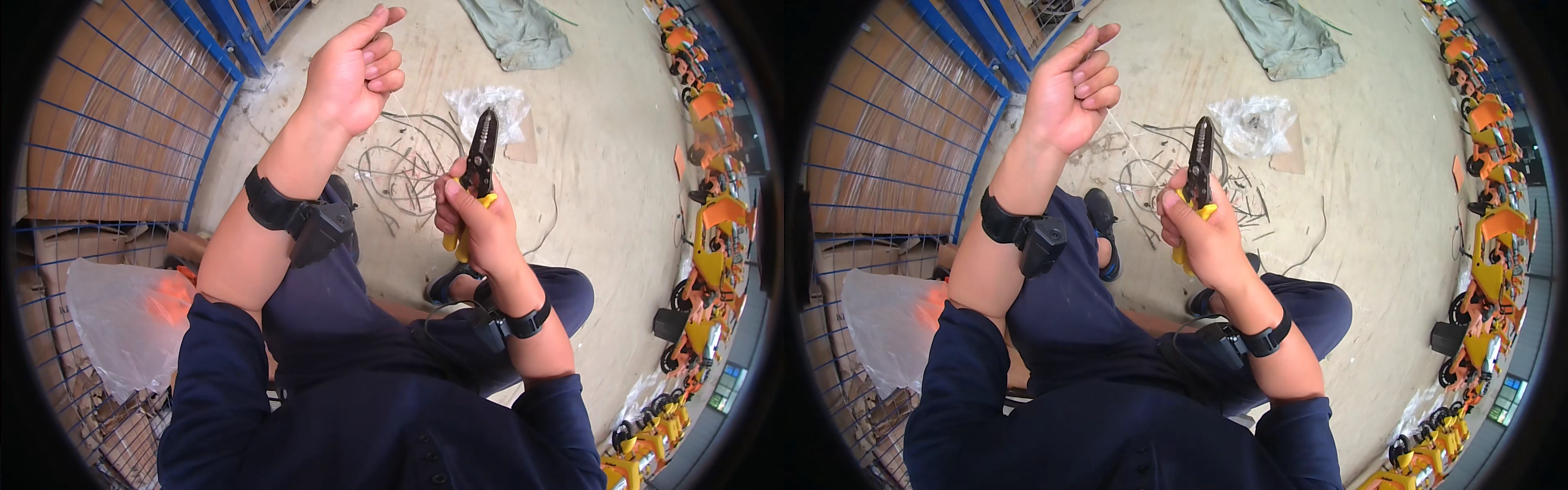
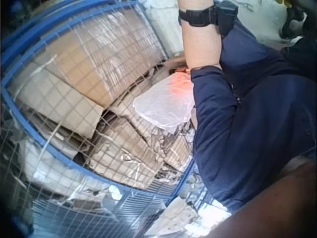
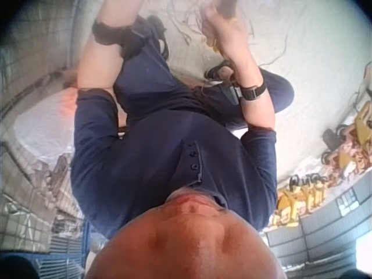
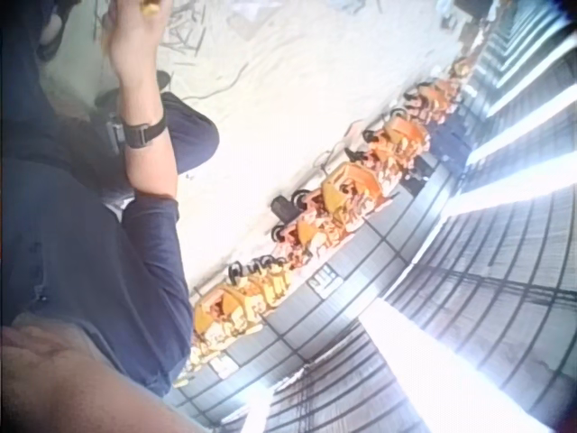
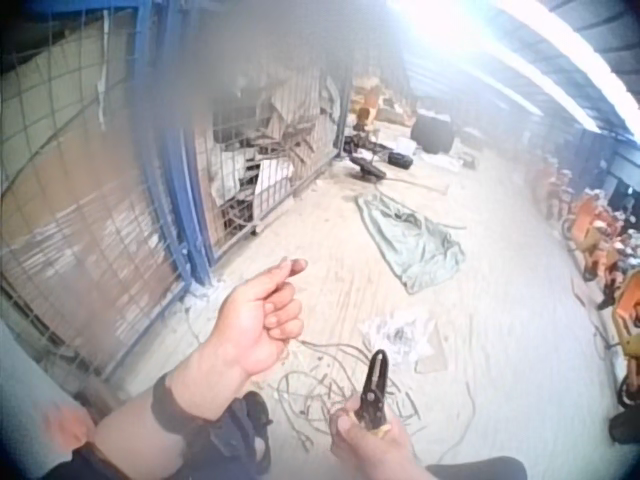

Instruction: The person uses wire strippers to remove the insulation from several pieces of wire by hand while sitting on the floor.

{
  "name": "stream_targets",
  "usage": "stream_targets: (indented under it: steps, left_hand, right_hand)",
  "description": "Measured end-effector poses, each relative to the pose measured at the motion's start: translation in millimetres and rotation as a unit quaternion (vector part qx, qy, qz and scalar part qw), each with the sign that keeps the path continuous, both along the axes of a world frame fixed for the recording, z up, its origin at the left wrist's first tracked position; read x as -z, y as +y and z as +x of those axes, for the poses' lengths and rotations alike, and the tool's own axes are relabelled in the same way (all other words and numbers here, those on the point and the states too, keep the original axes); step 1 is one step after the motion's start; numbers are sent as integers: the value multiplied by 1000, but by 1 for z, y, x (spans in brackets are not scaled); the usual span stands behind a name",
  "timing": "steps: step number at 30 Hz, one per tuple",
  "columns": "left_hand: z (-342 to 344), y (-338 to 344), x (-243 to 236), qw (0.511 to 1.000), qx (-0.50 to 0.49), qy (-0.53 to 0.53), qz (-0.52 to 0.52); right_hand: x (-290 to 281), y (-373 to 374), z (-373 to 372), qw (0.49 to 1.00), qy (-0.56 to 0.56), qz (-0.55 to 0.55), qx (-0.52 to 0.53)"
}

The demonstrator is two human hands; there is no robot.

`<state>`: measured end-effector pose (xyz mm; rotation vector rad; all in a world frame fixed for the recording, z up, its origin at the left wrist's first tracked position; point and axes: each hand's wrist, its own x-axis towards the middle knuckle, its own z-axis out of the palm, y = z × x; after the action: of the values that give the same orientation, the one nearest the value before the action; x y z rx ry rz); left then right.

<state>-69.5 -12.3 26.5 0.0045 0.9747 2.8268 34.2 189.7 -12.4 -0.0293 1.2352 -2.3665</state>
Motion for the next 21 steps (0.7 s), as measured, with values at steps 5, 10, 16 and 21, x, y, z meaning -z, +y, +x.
stream_targets:
  steps: [5, 10, 16, 21]
  left_hand:
    - [-3, 7, -14, 997, -40, -8, -72]
    - [-8, 8, -17, 985, -77, 18, -156]
    - [-22, 0, -9, 987, -55, -18, -151]
    - [-37, -18, -6, 986, -42, -41, -155]
  right_hand:
    - [-2, 5, 6, 997, -2, 77, -5]
    - [-9, 5, 12, 993, 11, 114, -20]
    - [-9, 9, 17, 992, 20, 122, -25]
    - [-9, 14, 20, 991, 6, 127, -41]
